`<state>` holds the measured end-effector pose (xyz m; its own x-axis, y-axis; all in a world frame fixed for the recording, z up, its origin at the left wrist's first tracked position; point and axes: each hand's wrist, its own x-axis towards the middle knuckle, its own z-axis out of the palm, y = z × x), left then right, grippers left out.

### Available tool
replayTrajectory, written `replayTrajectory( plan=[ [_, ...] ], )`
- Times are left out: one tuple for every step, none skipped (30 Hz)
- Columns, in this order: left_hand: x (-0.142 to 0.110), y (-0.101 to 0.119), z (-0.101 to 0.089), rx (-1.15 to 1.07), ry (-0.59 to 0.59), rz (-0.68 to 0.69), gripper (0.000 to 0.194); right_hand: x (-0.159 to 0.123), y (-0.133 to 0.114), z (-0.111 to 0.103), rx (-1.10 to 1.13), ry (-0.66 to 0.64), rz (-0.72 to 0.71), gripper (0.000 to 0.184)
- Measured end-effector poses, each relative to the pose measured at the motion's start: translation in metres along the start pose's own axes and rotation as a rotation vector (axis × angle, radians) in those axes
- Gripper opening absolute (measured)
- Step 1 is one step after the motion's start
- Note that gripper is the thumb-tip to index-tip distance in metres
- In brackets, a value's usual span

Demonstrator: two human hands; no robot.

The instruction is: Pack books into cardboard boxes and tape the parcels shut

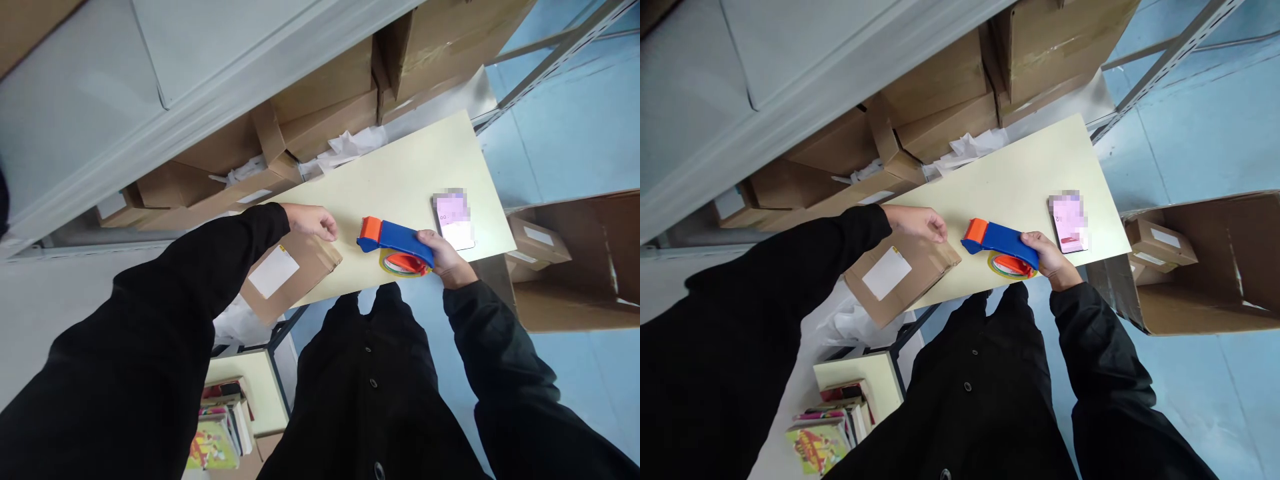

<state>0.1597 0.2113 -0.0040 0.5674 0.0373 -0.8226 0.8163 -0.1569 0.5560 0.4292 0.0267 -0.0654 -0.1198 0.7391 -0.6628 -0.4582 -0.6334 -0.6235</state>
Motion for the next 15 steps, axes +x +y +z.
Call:
replayTrajectory(
  plan=[
    [-0.001, 0.0, -0.003, 0.033, 0.026, 0.004, 0.04, 0.0, 0.001, 0.001, 0.015, -0.009, -0.014, 0.036],
    [-0.001, -0.001, -0.005, 0.05, 0.038, 0.014, 0.041, 0.001, 0.002, 0.002, 0.029, -0.009, -0.024, 0.035],
    [-0.002, -0.001, -0.007, 0.049, 0.033, 0.027, 0.042, 0.001, 0.003, 0.003, 0.04, -0.005, -0.031, 0.035],
    [-0.004, -0.003, -0.009, 0.032, 0.013, 0.038, 0.045, 0.001, 0.003, 0.003, 0.048, 0.001, -0.035, 0.035],
    [-0.005, -0.004, -0.011, 0.01, -0.011, 0.041, 0.05, 0.001, 0.003, 0.004, 0.049, 0.007, -0.033, 0.035],
    [-0.006, -0.006, -0.012, -0.012, -0.025, 0.032, 0.056, 0.002, 0.004, 0.004, 0.047, 0.014, -0.029, 0.036],
    [-0.007, -0.008, -0.013, -0.028, -0.021, 0.015, 0.062, 0.002, 0.005, 0.005, 0.044, 0.022, -0.025, 0.036],
    [-0.007, -0.01, -0.015, -0.037, 0.002, -0.008, 0.067, 0.004, 0.006, 0.006, 0.041, 0.03, -0.021, 0.037],
    [-0.007, -0.012, -0.017, -0.04, 0.033, -0.033, 0.071, 0.005, 0.009, 0.007, 0.037, 0.039, -0.018, 0.038],
    [-0.006, -0.014, -0.02, -0.04, 0.066, -0.061, 0.073, 0.007, 0.012, 0.009, 0.036, 0.045, -0.017, 0.039],
    [-0.005, -0.016, -0.024, -0.039, 0.087, -0.09, 0.073, 0.009, 0.015, 0.011, 0.039, 0.048, -0.018, 0.04],
    [-0.003, -0.018, -0.027, -0.039, 0.09, -0.124, 0.069, 0.012, 0.019, 0.012, 0.046, 0.046, -0.019, 0.04],
    [0.0, -0.02, -0.031, -0.039, 0.08, -0.163, 0.065, 0.014, 0.023, 0.014, 0.057, 0.04, -0.019, 0.041],
    [0.003, -0.022, -0.035, -0.036, 0.058, -0.202, 0.059, 0.016, 0.027, 0.016, 0.073, 0.035, -0.018, 0.041],
    [0.007, -0.024, -0.038, -0.026, 0.034, -0.238, 0.055, 0.018, 0.031, 0.018, 0.093, 0.031, -0.013, 0.041]
  ],
)
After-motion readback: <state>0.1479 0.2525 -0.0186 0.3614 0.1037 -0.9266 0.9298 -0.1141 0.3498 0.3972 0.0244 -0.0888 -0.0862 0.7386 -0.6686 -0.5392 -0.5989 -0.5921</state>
